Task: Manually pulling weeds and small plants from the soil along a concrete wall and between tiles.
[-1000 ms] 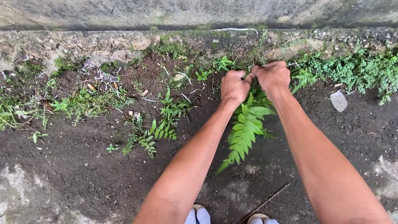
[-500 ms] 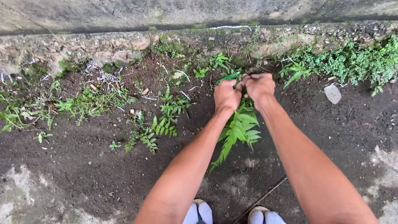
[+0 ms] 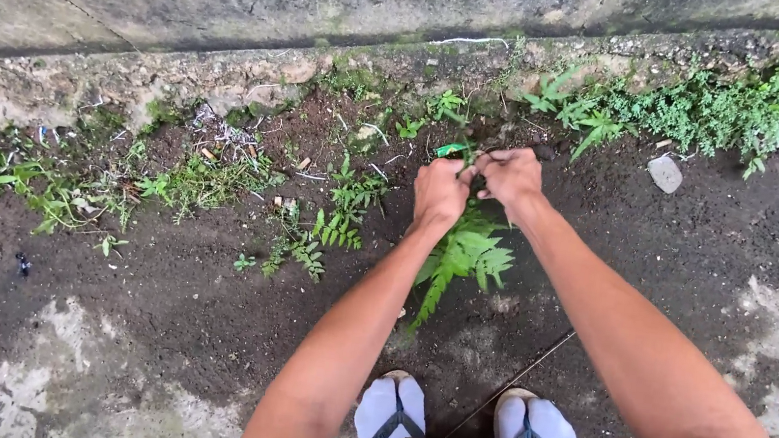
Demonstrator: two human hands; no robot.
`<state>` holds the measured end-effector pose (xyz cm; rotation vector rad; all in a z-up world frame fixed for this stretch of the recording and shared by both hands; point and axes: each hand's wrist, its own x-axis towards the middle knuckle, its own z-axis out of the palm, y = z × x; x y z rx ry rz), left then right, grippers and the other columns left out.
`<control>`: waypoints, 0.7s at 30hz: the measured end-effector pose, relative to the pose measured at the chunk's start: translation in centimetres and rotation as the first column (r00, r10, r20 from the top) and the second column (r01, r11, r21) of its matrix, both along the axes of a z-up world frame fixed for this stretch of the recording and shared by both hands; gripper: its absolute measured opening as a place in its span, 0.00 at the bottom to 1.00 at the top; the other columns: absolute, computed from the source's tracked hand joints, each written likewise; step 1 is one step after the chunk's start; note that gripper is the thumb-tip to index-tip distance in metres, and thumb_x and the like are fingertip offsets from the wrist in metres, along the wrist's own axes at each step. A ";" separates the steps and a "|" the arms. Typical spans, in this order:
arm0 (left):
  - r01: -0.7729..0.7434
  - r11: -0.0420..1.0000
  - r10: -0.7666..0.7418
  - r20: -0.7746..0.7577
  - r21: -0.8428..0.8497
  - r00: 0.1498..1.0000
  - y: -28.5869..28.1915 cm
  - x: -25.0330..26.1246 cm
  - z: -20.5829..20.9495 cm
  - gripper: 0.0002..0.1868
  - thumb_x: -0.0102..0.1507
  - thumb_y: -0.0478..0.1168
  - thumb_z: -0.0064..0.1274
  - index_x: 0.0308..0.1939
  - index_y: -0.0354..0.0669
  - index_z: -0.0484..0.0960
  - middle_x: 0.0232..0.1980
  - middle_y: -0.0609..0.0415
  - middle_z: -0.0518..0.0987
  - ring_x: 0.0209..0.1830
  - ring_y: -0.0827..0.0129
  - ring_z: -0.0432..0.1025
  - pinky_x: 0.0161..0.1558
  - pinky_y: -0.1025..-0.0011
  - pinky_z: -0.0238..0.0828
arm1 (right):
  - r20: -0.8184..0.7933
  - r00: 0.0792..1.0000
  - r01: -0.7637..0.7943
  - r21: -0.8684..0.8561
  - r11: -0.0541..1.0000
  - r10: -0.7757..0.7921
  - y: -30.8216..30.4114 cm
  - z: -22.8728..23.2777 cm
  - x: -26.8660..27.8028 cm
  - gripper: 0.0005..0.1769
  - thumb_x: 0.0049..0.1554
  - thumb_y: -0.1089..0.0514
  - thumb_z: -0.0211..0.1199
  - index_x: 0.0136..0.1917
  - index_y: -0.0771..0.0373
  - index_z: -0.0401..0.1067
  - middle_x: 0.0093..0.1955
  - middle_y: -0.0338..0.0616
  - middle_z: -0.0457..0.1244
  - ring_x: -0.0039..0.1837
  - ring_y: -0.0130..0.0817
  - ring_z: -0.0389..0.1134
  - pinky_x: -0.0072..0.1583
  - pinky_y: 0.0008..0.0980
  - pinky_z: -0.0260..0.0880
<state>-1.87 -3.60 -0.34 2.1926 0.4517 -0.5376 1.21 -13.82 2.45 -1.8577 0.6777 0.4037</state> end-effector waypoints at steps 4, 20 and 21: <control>0.017 0.999 -0.019 0.044 0.042 0.999 2.4 -2.2 2.3 0.12 0.65 0.49 0.50 0.45 0.54 0.86 0.45 0.41 0.83 0.54 0.43 0.75 0.60 0.51 0.71 | 0.007 0.998 -0.069 0.074 0.995 0.068 1.5 2.4 -2.1 0.21 0.53 0.61 0.62 0.58 0.75 0.71 0.36 0.62 0.67 0.28 0.41 0.71 0.33 0.35 0.80; 0.115 0.816 -0.225 0.129 0.566 0.966 18.8 -3.7 8.4 0.12 0.65 0.39 0.53 0.51 0.53 0.85 0.44 0.45 0.84 0.50 0.50 0.79 0.56 0.54 0.76 | 0.081 0.898 -0.441 0.119 0.890 0.433 8.6 10.4 -5.8 0.17 0.58 0.53 0.58 0.58 0.60 0.75 0.56 0.58 0.68 0.53 0.47 0.72 0.47 0.36 0.81; 0.112 0.819 -0.219 0.127 0.563 0.967 20.5 -4.3 8.0 0.12 0.65 0.39 0.53 0.51 0.53 0.85 0.44 0.45 0.84 0.50 0.50 0.79 0.56 0.54 0.76 | 0.078 0.895 -0.446 0.118 0.887 0.439 8.1 10.1 -5.6 0.17 0.58 0.53 0.58 0.58 0.60 0.75 0.56 0.58 0.68 0.53 0.47 0.72 0.47 0.36 0.81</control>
